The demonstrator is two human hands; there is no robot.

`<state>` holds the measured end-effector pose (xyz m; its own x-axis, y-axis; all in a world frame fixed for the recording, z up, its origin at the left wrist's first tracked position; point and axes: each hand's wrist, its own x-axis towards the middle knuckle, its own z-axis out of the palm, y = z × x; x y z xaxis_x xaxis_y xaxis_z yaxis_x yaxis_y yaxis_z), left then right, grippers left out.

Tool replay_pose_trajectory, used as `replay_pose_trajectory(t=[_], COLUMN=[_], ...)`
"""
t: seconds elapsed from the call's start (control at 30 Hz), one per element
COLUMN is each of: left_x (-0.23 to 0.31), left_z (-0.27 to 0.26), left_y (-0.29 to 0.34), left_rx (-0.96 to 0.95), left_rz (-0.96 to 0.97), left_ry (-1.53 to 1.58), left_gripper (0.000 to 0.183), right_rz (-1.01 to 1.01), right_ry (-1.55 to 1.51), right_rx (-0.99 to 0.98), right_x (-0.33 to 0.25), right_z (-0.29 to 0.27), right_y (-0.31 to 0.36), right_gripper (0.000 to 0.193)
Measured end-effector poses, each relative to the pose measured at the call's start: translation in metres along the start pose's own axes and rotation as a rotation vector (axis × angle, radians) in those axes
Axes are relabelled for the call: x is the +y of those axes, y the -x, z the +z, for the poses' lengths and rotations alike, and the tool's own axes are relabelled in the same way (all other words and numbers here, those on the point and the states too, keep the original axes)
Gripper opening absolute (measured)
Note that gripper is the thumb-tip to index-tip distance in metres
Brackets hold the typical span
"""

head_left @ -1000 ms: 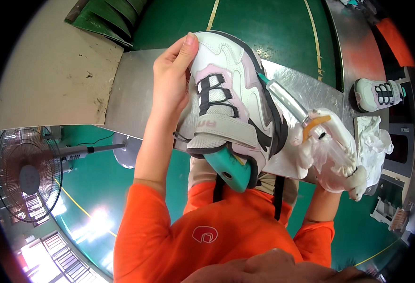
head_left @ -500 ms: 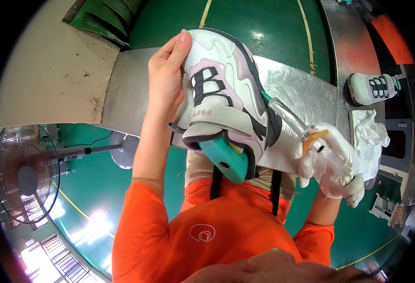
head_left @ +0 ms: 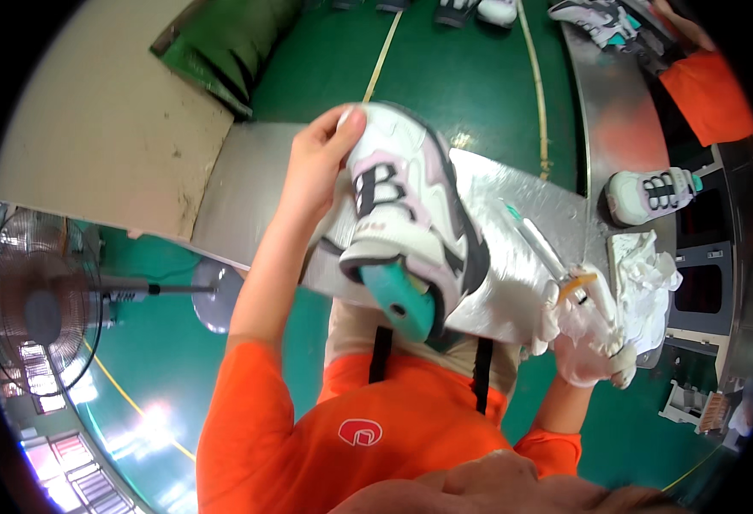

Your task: The person uses a syringe to inject a liquid substance into the seams of white and teal sneakers on a factory assembly line. They handle multiple shoes one by one, picking them up, injecting the liquid, and placing them back on the metal table.

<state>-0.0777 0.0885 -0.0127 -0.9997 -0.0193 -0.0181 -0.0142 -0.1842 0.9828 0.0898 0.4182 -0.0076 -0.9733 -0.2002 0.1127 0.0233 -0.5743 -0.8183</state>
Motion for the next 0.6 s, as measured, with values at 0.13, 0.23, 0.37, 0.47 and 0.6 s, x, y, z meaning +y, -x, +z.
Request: replay_pose_trajectory(t=[0.13, 0.23, 0.37, 0.47, 0.6], left_x=[0.013, 0.021, 0.043, 0.052, 0.012], left_z=[-0.013, -0.001, 0.048, 0.089, 0.134], left_y=[-0.018, -0.039, -0.085, -0.160, -0.288], left_rx=[-0.279, -0.352, -0.305, -0.219, 0.124], left_rz=[-0.058, -0.127, -0.103, 0.002, -0.032], left_ry=[-0.193, -0.222, -0.361, -0.234, 0.029], left_gripper=[0.049, 0.050, 0.045, 0.047, 0.042], right_rz=[-0.250, -0.459, -0.463, -0.331, -0.333], right_ry=[0.297, 0.904, 1.519, 1.313, 1.259], right_rx=[0.434, 0.525, 0.710, 0.879, 0.894], right_x=[0.009, 0.017, 0.024, 0.033, 0.032], right_z=[-0.022, -0.039, -0.057, -0.055, -0.059], right_y=[0.032, 0.046, 0.052, 0.054, 0.049], right_gripper=[0.097, 0.100, 0.101, 0.098, 0.098])
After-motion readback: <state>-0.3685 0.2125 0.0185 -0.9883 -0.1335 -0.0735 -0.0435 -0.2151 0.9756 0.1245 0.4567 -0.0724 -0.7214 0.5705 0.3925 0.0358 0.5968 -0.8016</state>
